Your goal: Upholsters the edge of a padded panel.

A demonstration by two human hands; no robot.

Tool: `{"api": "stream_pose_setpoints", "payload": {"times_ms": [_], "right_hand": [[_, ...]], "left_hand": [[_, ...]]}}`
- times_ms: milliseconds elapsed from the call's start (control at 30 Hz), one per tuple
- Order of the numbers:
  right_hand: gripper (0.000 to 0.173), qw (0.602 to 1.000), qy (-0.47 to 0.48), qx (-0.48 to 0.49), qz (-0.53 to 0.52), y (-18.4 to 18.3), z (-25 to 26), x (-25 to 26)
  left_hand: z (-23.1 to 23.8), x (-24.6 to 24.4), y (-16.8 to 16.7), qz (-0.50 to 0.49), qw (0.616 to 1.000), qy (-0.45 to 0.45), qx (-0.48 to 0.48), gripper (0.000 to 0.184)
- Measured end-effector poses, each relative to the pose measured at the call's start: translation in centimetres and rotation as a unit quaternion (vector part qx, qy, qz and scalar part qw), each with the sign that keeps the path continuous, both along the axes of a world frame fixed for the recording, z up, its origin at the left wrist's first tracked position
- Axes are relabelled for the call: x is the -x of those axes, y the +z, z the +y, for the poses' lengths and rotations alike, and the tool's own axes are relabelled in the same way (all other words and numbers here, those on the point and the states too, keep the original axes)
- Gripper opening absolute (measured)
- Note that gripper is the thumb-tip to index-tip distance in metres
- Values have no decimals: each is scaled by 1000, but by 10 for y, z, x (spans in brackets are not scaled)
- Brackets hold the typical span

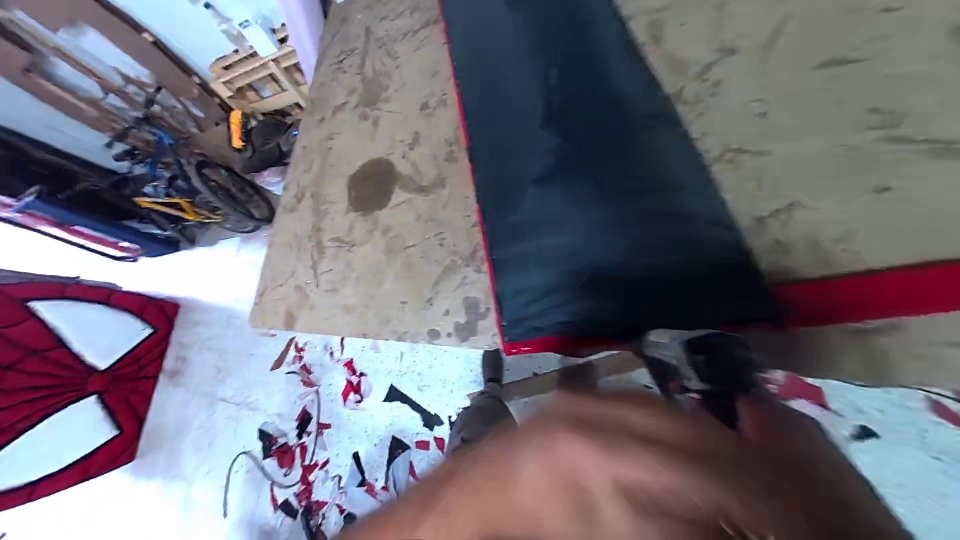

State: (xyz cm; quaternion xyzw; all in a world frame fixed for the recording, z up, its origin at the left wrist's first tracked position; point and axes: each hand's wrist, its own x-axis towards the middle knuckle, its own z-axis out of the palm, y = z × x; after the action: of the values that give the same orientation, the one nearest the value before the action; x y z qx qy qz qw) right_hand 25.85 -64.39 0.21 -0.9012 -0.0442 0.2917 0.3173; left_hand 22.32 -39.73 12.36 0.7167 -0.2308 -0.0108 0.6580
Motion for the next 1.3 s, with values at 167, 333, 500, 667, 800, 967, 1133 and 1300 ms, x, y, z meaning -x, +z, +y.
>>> {"api": "stream_pose_setpoints", "payload": {"times_ms": [167, 333, 500, 667, 800, 967, 1133, 1300], "right_hand": [[43, 998, -34, -8, -54, -15, -2, 9], [40, 997, -46, -14, -67, -21, -3, 16], [36, 996, -50, -16, -66, -26, -5, 21], [34, 994, -72, -17, -82, -29, -2, 28], [33, 994, -92, -4, -64, -30, -1, 32], [38, 992, -114, -10, -45, -29, -1, 35], [38, 992, -119, -7, -41, -31, 1, 36], [43, 994, -96, -27, -49, -31, -4, 30]], "left_hand": [[63, -29, -175, 21, 897, 140, -419, 52], [59, -54, -197, -24, 846, 11, -533, 50], [58, -88, -200, -58, 821, -139, -551, 26], [57, -92, -184, -7, 794, -181, -581, 20], [45, -61, -167, -21, 781, -123, -612, 20], [26, -3, -157, 163, 771, -15, -615, 46], [10, 2, -168, 460, 807, -20, -370, 79], [-27, -4, -187, 504, 809, 253, 169, 38]]}}
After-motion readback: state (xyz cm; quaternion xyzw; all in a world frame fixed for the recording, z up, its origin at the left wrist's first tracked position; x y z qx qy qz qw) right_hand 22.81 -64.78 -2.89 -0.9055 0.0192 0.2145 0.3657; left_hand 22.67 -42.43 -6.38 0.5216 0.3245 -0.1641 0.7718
